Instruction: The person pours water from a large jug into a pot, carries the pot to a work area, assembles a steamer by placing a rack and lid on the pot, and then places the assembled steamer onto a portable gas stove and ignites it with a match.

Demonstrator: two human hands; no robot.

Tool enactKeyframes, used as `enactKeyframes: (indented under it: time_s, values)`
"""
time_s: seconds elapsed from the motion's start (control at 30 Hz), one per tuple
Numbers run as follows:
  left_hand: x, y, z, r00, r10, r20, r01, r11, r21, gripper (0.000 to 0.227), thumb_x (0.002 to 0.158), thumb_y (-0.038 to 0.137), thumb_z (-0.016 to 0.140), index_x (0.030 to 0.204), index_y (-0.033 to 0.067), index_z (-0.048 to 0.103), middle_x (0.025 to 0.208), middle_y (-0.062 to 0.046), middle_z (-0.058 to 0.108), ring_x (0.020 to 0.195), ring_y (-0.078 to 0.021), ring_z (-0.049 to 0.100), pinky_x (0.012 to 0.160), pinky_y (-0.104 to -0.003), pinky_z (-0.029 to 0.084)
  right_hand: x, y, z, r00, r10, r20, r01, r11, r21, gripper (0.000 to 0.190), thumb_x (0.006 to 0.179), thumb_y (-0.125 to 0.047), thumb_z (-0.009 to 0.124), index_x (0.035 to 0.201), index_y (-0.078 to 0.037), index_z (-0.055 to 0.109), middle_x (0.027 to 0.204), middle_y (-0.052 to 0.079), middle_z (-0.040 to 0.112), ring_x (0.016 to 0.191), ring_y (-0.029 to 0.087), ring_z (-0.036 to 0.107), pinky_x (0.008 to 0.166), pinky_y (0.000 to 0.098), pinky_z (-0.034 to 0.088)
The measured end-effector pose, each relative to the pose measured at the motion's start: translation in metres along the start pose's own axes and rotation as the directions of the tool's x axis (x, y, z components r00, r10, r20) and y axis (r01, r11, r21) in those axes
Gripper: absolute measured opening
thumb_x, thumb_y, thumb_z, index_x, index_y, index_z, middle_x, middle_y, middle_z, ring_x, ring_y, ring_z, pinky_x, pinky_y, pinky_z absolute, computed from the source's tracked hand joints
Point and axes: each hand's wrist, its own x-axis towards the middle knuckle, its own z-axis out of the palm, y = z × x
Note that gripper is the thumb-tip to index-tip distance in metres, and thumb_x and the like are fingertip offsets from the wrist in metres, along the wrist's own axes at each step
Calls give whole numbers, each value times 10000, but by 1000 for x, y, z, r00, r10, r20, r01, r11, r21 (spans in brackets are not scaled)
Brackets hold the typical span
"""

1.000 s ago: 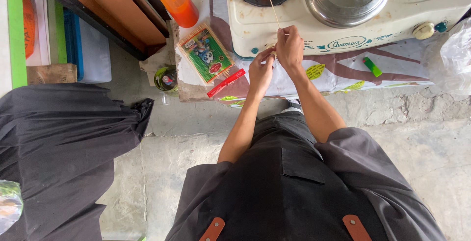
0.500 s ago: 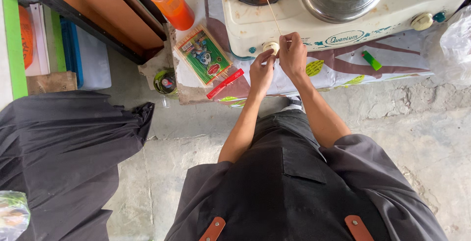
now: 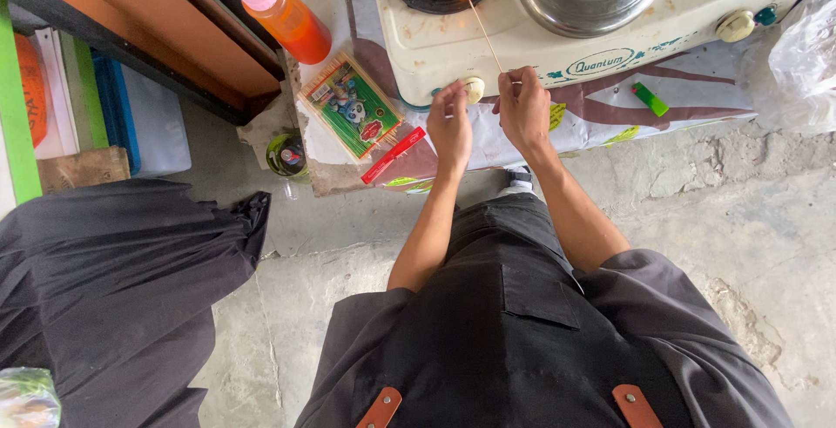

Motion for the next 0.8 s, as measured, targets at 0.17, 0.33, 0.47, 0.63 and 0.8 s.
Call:
enactKeyframes:
  time_s: [0.17,0.33,0.47,0.63,0.8]
  values:
    - [22,14,-6,995,86,-58,-99,960,-263,366,1091,264,521,1284,-22,643,1210,-108,705,1090,-169,656,988,-330,514,-9,-9,-19,1000,6,-13,-6,1000,5,235,1068,-205,591,1004,21,588,620,69,678,449,115,591,432,283,435]
    - [70,71,13,904,414,104,-381,892,-245,370,1132,261,453,1304,-12,633,1319,-139,677,1267,-250,631,1150,-367,458,-20,-4,-53,999,30,-38,-28,998,57,179,1067,-161,620,1016,10,615,662,71,687,516,100,598,488,271,441]
    - [111,138,48,707,600,375,-617,782,-88,403,1104,301,449,1173,14,724,1186,-134,727,1157,-255,675,1068,-336,502,-18,4,-91,995,-48,-86,49,999,5,151,1052,-132,647,1007,10,624,684,57,696,596,80,672,536,250,487]
    - [134,183,140,387,332,860,-678,735,21,668,1078,515,393,866,10,775,709,-110,683,782,-239,699,1096,-381,452,-8,25,-153,994,-66,-85,66,998,-5,105,1044,-81,644,1032,24,640,694,62,670,616,77,611,576,250,472]
    - [116,182,215,382,135,914,-494,866,79,714,1042,585,393,843,43,813,702,-118,681,747,-267,694,777,-401,513,9,50,-218,994,-17,-109,18,1000,11,125,1023,-76,668,1035,48,666,728,67,678,666,66,629,591,249,485]
